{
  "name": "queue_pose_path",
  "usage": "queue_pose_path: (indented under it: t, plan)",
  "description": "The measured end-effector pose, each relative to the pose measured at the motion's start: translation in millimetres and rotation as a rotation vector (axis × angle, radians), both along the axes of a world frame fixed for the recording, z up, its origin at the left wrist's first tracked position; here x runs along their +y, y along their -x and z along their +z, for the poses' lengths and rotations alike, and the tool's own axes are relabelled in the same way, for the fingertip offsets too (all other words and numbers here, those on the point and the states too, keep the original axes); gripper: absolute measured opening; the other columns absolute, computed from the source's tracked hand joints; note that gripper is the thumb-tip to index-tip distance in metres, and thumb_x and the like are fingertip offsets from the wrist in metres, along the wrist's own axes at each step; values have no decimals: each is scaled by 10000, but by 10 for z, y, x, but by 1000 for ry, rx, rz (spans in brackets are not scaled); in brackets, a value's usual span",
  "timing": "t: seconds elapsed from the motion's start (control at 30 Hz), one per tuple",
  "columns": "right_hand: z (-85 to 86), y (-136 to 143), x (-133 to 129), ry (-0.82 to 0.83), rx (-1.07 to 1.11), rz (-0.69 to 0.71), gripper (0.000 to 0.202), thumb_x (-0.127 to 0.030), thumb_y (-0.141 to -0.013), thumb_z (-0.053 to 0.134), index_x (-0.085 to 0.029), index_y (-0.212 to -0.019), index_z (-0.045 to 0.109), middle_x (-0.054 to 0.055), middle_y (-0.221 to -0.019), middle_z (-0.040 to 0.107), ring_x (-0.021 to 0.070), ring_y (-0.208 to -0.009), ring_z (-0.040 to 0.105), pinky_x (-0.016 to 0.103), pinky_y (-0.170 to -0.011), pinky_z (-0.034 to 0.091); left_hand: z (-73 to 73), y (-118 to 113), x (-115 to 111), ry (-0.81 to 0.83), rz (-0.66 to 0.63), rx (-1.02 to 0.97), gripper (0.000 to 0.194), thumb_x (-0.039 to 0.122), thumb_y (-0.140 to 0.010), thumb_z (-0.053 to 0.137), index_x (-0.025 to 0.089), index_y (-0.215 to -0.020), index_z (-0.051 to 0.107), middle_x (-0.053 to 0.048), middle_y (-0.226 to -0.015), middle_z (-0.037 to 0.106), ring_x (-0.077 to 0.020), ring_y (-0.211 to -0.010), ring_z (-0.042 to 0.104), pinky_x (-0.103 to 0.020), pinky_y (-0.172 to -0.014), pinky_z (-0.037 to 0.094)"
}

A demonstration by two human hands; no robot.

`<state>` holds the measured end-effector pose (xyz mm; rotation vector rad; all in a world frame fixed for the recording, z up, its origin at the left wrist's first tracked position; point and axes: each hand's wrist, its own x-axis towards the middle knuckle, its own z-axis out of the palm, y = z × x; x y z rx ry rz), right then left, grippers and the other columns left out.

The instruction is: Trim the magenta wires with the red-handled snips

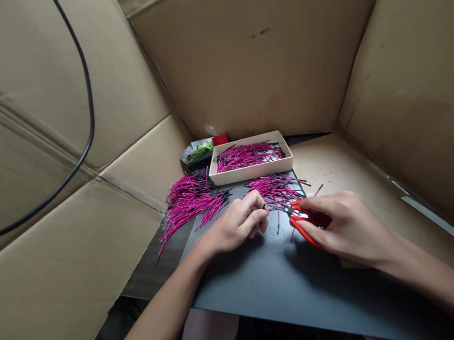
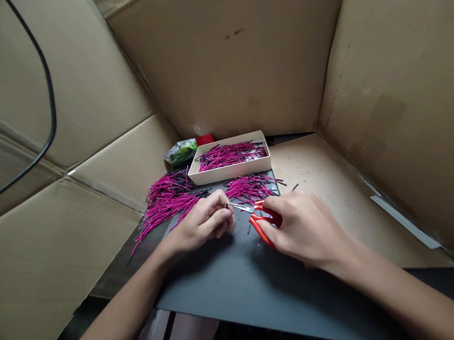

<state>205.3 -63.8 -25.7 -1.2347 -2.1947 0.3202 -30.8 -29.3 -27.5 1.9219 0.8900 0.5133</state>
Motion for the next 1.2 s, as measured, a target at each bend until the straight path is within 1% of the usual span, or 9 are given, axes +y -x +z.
queue_pose_path:
  t: [0.27, 0.4, 0.53, 0.6, 0.7, 0.87, 1.2]
  plan:
    - [29, -7, -11, -2, -7, 7, 201, -292, -826, 544, -165, -822, 700, -10, -522, 549, 96, -459, 421, 262, -493, 290, 20, -13, -4, -21, -2, 7, 169, 303, -966, 416, 193, -847, 366, 7, -694, 605, -67, -495, 465, -189, -471, 349]
    - [46, -2, -15, 10, -2, 3, 184, -286, -824, 547, -176, -774, 687, -14, -515, 538, 93, -459, 418, 259, -493, 284, 29, -18, -4, -23, 36, -22, 166, 286, -952, 446, 187, -835, 382, 1, -718, 613, -60, -490, 482, -175, -444, 354]
    - [41, 1, -22, 41, 13, -1, 197, -297, -822, 554, -184, -856, 712, -12, -527, 561, 96, -460, 435, 258, -488, 288, 21, -8, -5, -8, 77, -58, 167, 299, -938, 476, 175, -838, 427, -21, -761, 632, -60, -473, 504, -167, -392, 356]
    - [39, 1, -26, 54, 15, 2, 217, -304, -822, 554, -182, -894, 719, -7, -545, 580, 99, -468, 449, 258, -490, 296, 17, 0, -6, -11, 85, -48, 165, 296, -935, 487, 167, -837, 457, -22, -735, 633, -59, -452, 499, -167, -380, 351]
    - [42, -2, -26, 63, 14, 10, 233, -306, -827, 545, -174, -902, 721, 3, -566, 600, 103, -480, 462, 260, -494, 304, 19, 7, -9, -25, 100, -28, 167, 291, -927, 508, 158, -827, 488, -4, -654, 610, -58, -423, 487, -168, -380, 349]
    - [47, -5, -23, 81, 10, 33, 208, -281, -827, 547, -174, -885, 715, -7, -541, 580, 99, -466, 443, 261, -486, 295, 40, 1, -15, -33, 115, -14, 170, 286, -919, 525, 153, -813, 509, 23, -566, 561, -60, -399, 478, -168, -383, 359]
    - [44, 8, -25, 59, 19, 45, 195, -282, -826, 551, -173, -869, 707, -10, -526, 564, 94, -453, 433, 262, -476, 283, 46, -12, -11, -86, 107, 7, 163, 275, -907, 541, 158, -797, 516, 32, -550, 549, -58, -396, 461, -174, -401, 354]
